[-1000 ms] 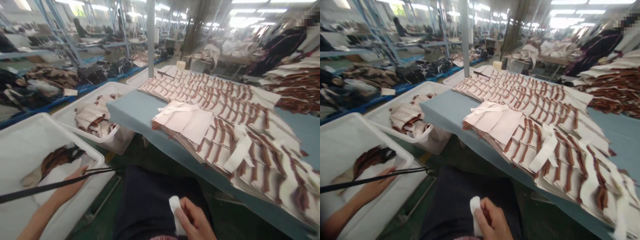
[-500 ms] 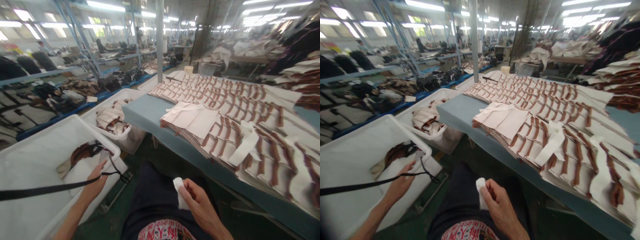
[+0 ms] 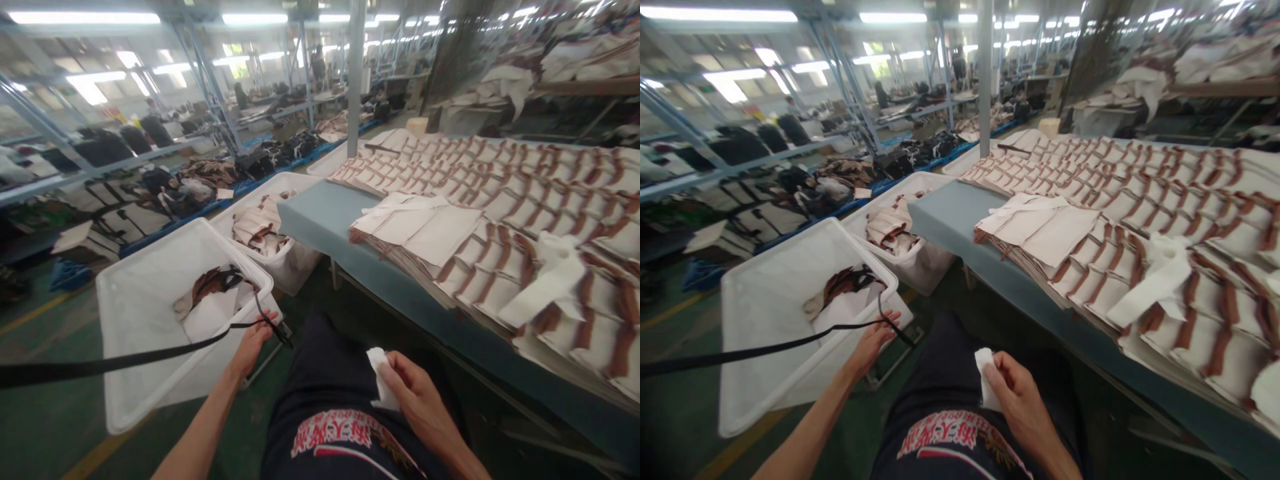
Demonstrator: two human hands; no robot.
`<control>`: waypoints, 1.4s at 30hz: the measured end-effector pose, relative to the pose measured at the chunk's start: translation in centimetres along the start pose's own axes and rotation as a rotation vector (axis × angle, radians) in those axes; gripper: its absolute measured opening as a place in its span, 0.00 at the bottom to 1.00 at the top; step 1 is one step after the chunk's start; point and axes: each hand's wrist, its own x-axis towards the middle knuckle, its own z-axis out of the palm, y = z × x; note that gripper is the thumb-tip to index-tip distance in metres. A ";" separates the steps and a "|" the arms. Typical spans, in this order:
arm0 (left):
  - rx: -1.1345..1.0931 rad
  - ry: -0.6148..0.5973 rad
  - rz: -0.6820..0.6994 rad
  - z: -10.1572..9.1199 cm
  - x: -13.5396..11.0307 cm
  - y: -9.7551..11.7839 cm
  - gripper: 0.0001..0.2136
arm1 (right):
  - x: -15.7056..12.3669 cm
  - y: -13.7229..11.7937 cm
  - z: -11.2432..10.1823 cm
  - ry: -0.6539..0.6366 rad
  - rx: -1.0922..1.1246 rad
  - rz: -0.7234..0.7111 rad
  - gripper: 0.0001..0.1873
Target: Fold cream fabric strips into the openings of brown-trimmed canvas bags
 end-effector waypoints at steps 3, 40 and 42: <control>-0.097 -0.038 -0.043 2.0 -0.1 -0.9 0.20 | -0.1 0.2 -0.2 0.014 0.030 0.005 0.44; 0.072 -0.056 -0.112 5.0 0.6 -3.5 0.36 | 3.4 3.9 1.2 0.032 0.265 0.025 0.36; 0.080 -0.123 -0.142 5.6 0.5 -4.1 0.38 | 3.4 3.9 1.3 0.035 0.253 0.026 0.34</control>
